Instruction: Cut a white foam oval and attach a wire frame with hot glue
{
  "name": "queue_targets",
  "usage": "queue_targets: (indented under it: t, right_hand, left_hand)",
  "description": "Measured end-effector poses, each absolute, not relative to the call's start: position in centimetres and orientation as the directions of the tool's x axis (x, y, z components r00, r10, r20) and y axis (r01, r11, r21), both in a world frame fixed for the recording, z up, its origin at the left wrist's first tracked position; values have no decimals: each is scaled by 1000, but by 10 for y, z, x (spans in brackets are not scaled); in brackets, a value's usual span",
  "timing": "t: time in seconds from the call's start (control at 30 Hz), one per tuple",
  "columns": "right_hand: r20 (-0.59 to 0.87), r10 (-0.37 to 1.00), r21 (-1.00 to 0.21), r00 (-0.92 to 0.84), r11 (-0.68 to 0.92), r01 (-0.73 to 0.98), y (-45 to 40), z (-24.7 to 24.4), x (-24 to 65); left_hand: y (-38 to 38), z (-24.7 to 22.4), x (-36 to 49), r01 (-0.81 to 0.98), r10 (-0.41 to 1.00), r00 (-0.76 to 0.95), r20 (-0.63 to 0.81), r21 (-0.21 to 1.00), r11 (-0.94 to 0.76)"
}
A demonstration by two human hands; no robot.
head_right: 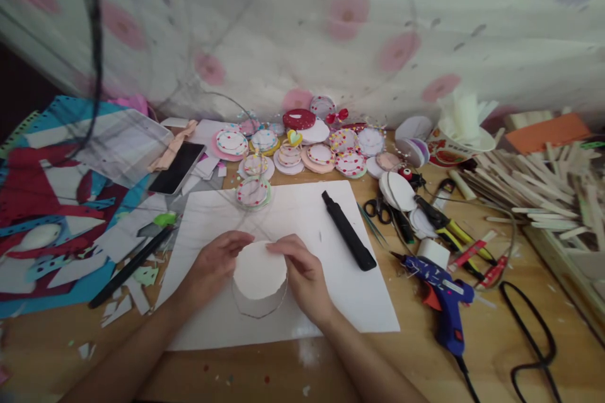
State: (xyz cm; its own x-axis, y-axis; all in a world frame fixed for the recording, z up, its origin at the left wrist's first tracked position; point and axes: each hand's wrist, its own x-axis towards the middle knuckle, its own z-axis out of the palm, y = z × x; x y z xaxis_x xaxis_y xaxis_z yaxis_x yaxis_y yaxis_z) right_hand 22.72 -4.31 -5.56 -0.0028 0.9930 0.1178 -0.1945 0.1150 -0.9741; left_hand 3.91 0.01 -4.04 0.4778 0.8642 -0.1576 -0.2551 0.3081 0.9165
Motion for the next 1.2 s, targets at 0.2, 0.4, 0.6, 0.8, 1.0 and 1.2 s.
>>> queue_targets:
  t: [0.2,0.4,0.6,0.8,1.0,1.2]
  right_hand:
    - [109,994,-978,-2,107,-179,-42,-52,227]
    - [-106,994,-955,-1,-102,-278,-43,-58,227]
    - [-252,967,-857,38,-205,-473,-40,-59,229]
    - [-289,957,-761,29,-211,-613,-35,-55,230]
    - [-286,957,-774,-47,-260,-577,-38,-58,228]
    - [-280,957,-796,-82,-279,-537,-41,-64,226]
  left_hand:
    - [1,-38,40,-189,853,475,-216,922,338]
    - [3,-43,43,-208,905,365,-219,928,309]
    - [3,-34,46,-48,936,287,-203,973,226]
    - [0,-33,45,21,935,315,-162,986,164]
    - [0,-38,40,-58,893,429,-136,982,178]
    - [1,-38,42,-103,847,489,-210,950,296]
